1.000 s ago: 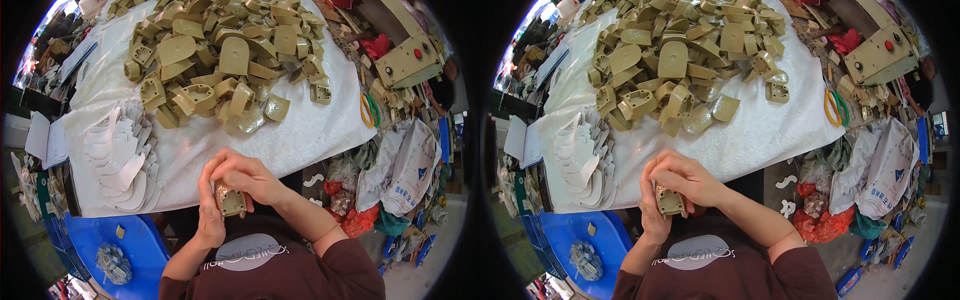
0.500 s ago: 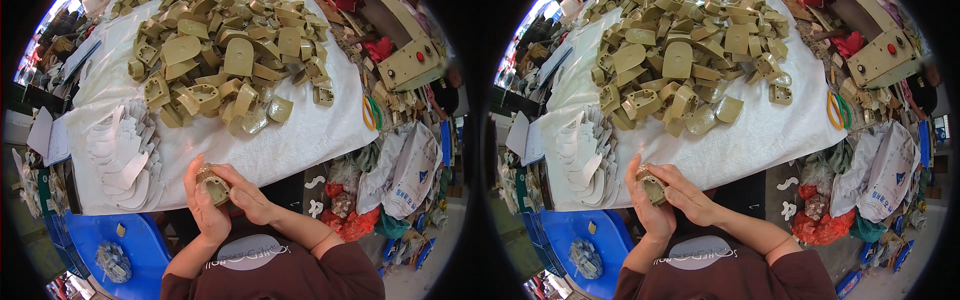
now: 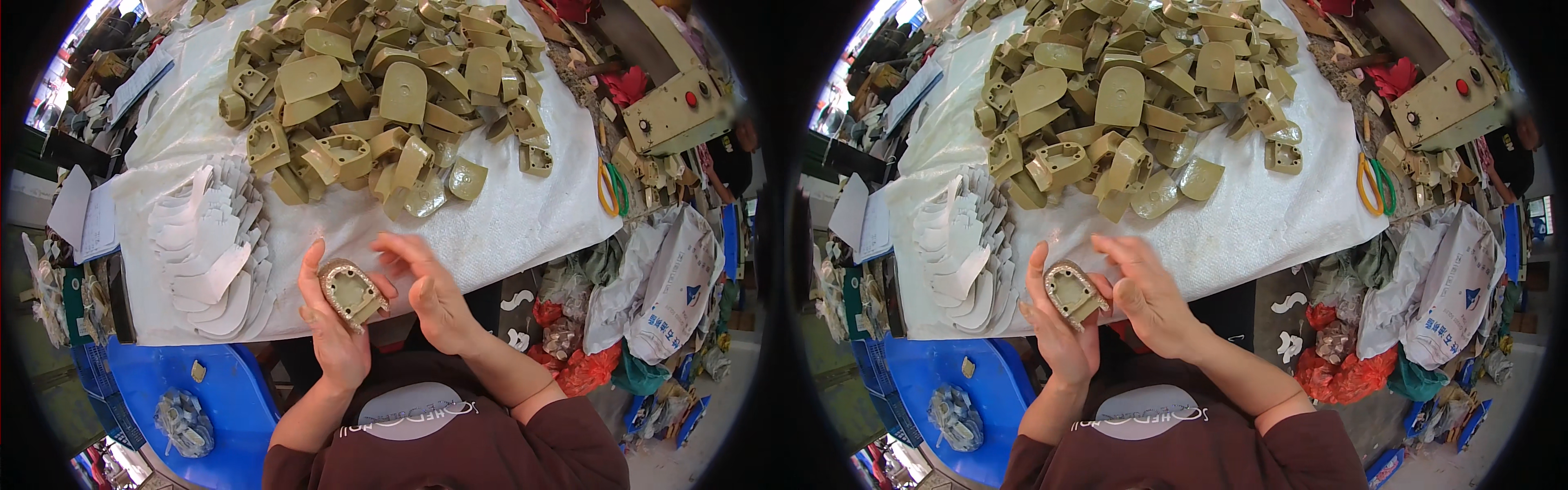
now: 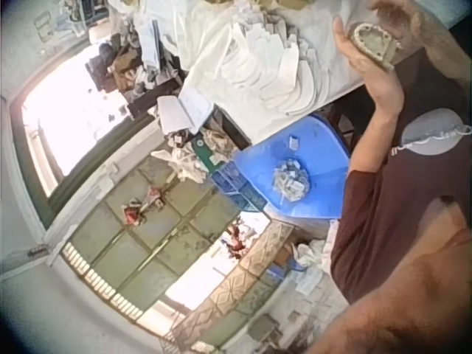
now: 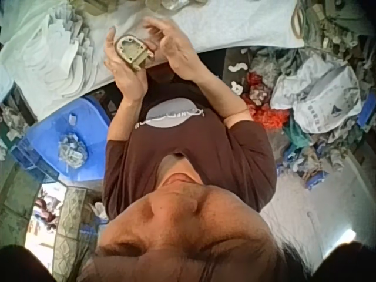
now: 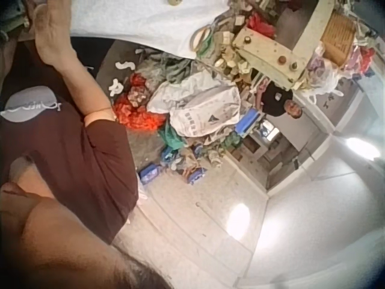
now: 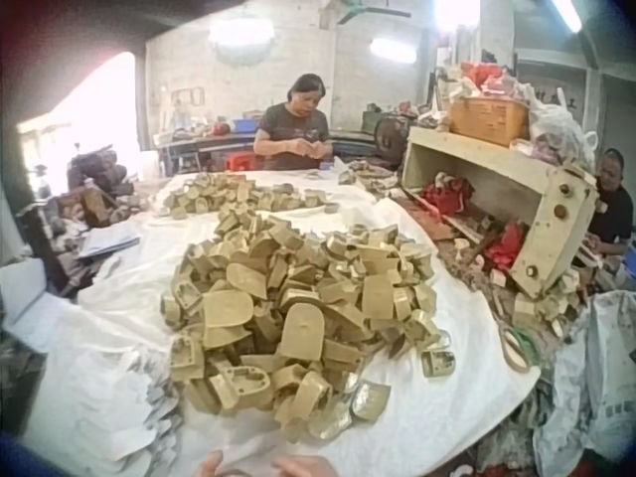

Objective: The person transfers small beige plastic components from a blue basin into a clear plastic bag and ties it shut. They then proceed to attach white adhesive pads to the underside of similar plastic components, peeling the backing and pressing them into place one by one.

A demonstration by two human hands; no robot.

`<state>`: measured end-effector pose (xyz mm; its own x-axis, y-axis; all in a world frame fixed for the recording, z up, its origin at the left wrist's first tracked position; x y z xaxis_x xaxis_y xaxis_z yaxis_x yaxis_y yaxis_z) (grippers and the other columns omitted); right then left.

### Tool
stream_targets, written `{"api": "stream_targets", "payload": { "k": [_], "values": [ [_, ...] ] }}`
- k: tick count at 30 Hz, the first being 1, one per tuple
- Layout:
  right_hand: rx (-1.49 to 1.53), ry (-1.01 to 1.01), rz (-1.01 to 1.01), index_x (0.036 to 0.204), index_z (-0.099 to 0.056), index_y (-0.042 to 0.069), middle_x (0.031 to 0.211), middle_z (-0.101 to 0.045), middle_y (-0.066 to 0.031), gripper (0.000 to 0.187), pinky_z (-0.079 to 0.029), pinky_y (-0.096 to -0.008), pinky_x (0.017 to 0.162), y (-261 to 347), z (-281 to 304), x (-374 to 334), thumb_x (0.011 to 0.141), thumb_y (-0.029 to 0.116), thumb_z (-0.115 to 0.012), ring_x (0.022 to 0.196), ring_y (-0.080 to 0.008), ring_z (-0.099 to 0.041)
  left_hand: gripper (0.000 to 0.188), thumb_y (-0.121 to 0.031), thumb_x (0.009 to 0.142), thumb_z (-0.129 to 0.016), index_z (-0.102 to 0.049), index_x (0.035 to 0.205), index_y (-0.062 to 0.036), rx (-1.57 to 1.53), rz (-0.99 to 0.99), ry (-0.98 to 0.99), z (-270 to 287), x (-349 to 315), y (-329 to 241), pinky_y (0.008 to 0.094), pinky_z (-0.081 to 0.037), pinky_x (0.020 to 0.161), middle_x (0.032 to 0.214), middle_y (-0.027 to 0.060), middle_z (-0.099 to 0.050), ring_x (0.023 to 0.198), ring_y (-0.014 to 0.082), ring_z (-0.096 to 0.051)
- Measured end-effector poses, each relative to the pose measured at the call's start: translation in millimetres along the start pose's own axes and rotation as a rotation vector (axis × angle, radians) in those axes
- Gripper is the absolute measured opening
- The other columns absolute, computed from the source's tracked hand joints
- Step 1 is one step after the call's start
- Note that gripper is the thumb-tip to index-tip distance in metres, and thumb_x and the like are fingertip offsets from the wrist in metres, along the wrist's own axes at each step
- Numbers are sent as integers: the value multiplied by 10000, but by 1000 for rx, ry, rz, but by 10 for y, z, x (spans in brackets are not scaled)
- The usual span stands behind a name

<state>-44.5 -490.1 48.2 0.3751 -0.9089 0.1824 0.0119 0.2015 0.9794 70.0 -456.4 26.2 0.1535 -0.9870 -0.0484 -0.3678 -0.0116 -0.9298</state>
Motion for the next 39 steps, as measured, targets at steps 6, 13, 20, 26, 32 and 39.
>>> {"api": "stream_targets", "payload": {
  "k": [6,13,20,26,32,39],
  "values": [
    [-394,130,74,997,-601,0,804,-574,-101,378,-466,-331,624,186,-85,94,796,303,-704,686,-245,-574,815,-390,925,-553,-62,1441,5,490,-373,243,-151,-113,-215,369,-465,815,1042,188,-540,903,271,-568],
    [46,51,77,1033,-591,1,800,-572,-77,233,-449,-298,627,34,8,67,894,188,-601,681,-189,-549,576,-21,690,-749,-489,1204,-5,555,-138,198,54,-53,-200,312,-481,717,983,130,-554,821,235,-582],
    [323,214,-300,852,-590,9,750,-598,-34,207,-431,-240,579,-291,-18,86,914,207,-586,645,-91,-528,563,74,592,-738,-537,1113,-5,872,-388,281,-155,-62,-491,319,-483,630,883,116,-541,735,216,-557],
    [-113,68,-103,875,-629,9,747,-626,-39,202,-465,-260,595,-41,56,113,923,196,-568,650,-100,-555,571,44,552,-768,-537,1071,-9,893,-477,203,-158,-44,-501,297,-457,520,822,105,-541,649,189,-546],
    [628,102,-435,987,-600,-22,922,-627,11,246,-468,-256,738,-380,-67,-59,986,183,-465,832,-82,-561,537,-44,513,-817,-519,957,5,808,-519,80,-126,-64,-437,286,-418,452,703,74,-517,513,176,-508],
    [-243,-34,-23,998,-595,-13,804,-618,-106,249,-484,-304,650,-22,64,35,986,196,-459,716,-163,-605,457,-58,551,-782,-520,918,19,1117,-760,-83,-300,-186,-492,338,-420,465,689,104,-504,514,265,-515]
  ]
}}
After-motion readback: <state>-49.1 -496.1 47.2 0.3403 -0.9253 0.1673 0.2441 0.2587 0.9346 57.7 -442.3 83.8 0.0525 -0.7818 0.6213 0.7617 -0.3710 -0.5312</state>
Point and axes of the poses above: each hand's wrist, its own x-axis towards the middle knuckle, its own z-axis out of the back of the hand, y = z × x, the point moved 9 cm from there along x, towards the middle knuckle
